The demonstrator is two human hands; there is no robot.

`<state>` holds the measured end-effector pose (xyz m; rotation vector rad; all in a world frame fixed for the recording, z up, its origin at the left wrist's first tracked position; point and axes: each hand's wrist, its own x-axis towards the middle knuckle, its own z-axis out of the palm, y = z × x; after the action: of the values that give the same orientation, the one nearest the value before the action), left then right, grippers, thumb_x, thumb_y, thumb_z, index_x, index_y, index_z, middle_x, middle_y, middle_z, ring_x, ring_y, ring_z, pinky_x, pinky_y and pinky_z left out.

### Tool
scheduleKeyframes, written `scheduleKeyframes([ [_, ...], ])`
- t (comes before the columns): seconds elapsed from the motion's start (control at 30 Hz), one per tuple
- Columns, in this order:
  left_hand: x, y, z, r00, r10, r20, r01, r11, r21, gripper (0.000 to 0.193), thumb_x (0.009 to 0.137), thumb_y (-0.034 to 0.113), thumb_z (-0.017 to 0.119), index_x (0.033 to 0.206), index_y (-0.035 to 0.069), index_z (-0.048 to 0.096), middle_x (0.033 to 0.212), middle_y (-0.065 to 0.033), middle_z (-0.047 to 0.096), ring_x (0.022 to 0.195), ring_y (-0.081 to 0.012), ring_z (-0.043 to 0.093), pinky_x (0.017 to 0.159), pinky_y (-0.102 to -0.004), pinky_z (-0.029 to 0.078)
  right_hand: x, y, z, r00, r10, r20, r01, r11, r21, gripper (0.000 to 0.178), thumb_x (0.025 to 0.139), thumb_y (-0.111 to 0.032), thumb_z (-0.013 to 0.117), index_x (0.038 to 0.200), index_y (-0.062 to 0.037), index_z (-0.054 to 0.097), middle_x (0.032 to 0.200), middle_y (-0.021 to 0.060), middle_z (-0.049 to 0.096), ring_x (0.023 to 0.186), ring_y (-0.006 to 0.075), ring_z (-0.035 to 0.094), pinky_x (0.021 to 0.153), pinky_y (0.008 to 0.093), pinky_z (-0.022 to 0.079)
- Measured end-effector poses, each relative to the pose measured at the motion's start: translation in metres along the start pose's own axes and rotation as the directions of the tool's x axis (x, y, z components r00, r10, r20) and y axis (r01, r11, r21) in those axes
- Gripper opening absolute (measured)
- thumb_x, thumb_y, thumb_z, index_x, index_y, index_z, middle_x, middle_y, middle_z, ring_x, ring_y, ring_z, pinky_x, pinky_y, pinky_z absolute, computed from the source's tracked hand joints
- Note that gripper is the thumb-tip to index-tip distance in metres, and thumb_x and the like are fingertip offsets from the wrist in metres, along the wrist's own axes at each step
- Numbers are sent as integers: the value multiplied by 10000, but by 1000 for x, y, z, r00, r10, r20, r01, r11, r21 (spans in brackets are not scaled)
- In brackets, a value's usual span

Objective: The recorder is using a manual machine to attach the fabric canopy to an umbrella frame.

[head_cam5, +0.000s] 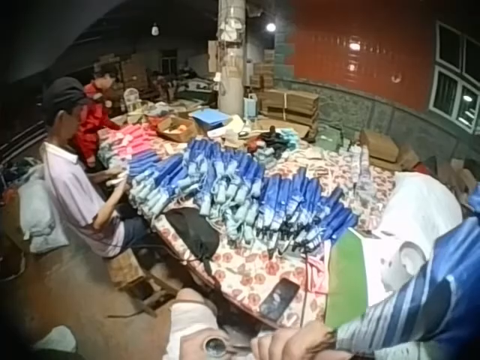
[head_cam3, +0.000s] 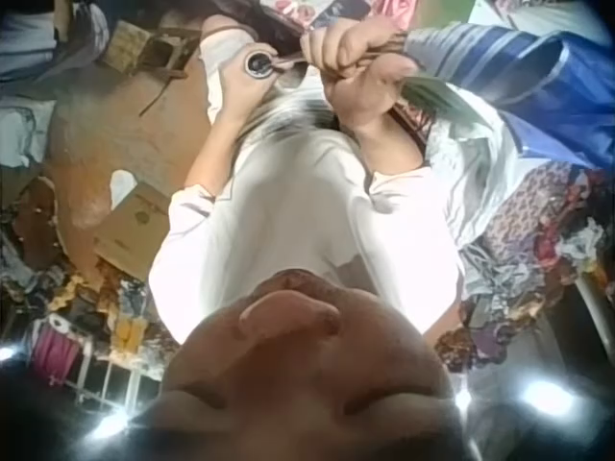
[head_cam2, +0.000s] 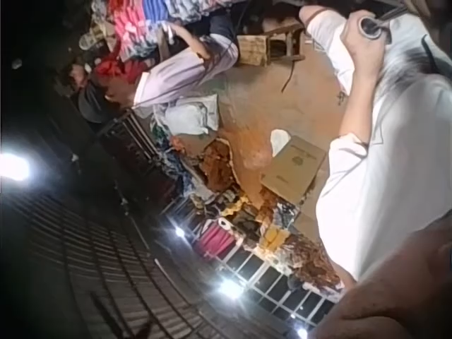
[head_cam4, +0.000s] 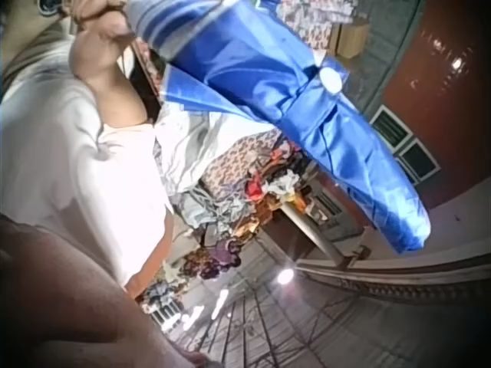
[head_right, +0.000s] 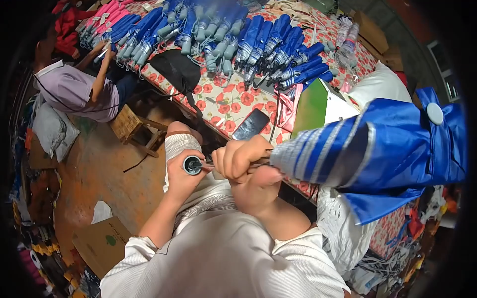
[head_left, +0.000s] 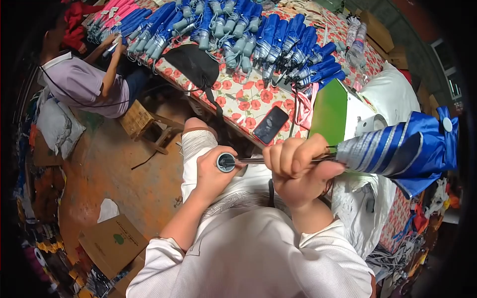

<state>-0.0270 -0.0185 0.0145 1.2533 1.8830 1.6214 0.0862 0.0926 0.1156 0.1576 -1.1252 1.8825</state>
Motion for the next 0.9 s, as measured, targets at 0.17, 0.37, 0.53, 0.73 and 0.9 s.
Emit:
scheduleKeyframes([
  [0.17, -10, 1, 3, 995, -103, -14, 104, 991, 89, 239, 666, 14, 808, 820, 50, 629, 743, -46, 647, 632, -167, 569, 595, -276, 460, -11, 4, 8, 998, 48, -31, -50, 996, -69, 528, 938, -650, 408, 810, -139, 435, 524, -34, 349, 447, 83, 240, 458, 264, 223],
  [0.37, -14, -9, 9, 999, -18, -30, 19, 999, 49, 250, 642, -21, 794, 809, 56, 625, 730, -32, 641, 620, -166, 561, 584, -268, 451, -12, 1, 17, 976, 60, -208, -93, 984, -152, 537, 929, -659, 405, 808, -136, 432, 523, -36, 349, 447, 81, 237, 462, 265, 223],
  [0.53, -16, -20, 11, 997, 74, -36, -78, 991, -106, 265, 622, -42, 786, 801, 64, 621, 713, -20, 633, 606, -165, 551, 580, -266, 447, -12, -19, 11, 964, 72, -255, -36, 989, 144, 625, 903, -674, 450, 725, -75, 467, 553, -6, 379, 475, 111, 264, 496, 278, 280],
  [0.73, -9, -11, 15, 995, 100, -17, -101, 988, -119, 274, 605, -60, 768, 797, 66, 617, 702, -18, 627, 601, -166, 548, 575, -272, 446, -12, -23, 17, 950, 81, -300, -58, 995, 87, 677, 860, -723, 457, 631, -85, 445, 541, 3, 390, 476, 118, 257, 490, 286, 271],
  [0.9, -7, -10, 16, 991, 131, -35, -131, 991, -1, 261, 610, -58, 751, 799, 64, 619, 705, -27, 629, 600, -173, 551, 573, -284, 451, -12, -7, 14, 969, 96, -228, -105, 994, -29, 715, 893, -703, 475, 531, -91, 401, 549, 23, 417, 483, 126, 237, 497, 288, 262],
])
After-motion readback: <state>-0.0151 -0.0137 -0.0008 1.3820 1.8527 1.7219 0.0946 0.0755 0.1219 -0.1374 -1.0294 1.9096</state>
